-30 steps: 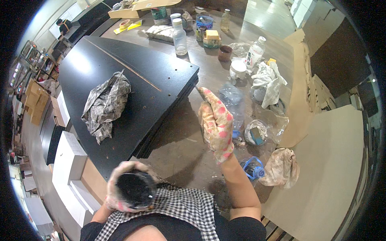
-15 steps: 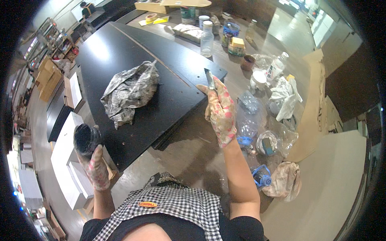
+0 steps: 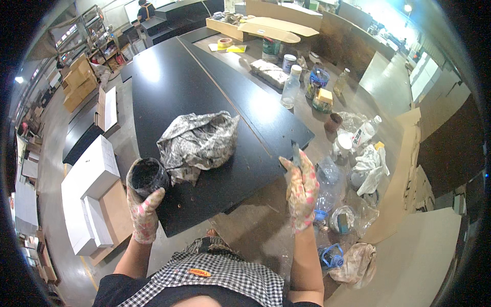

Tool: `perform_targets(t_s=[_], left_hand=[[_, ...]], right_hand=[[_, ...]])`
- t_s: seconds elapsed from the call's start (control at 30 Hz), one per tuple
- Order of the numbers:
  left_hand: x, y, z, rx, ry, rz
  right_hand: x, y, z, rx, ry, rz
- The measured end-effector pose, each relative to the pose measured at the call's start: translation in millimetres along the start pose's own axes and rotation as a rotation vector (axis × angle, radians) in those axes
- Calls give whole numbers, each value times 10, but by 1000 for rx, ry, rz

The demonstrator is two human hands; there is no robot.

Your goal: The person wipes a large black panel with a cloth, then uses a sanding block to smooth the surface. They apply a dark paste from a small container to the panel's edges and seams, spreading it with a finger.

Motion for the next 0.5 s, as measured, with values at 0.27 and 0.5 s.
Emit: perform_targets(t_s=[0.27, 0.5], left_hand=[[-123, -202, 172, 45, -96, -42], [-155, -620, -95, 98, -76, -60]], right_hand=[[171, -103, 499, 27, 16, -79], [548, 72, 1024, 203, 20, 245]])
Point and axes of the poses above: each hand's wrist, its own z-axis away from the middle knuckle, its own y-axis out of the palm, x = y × z, the point moved 7 cm from there along -z, towards the middle knuckle, and after that the axes turned 8 degrees about -x, right-handed, at the moved point
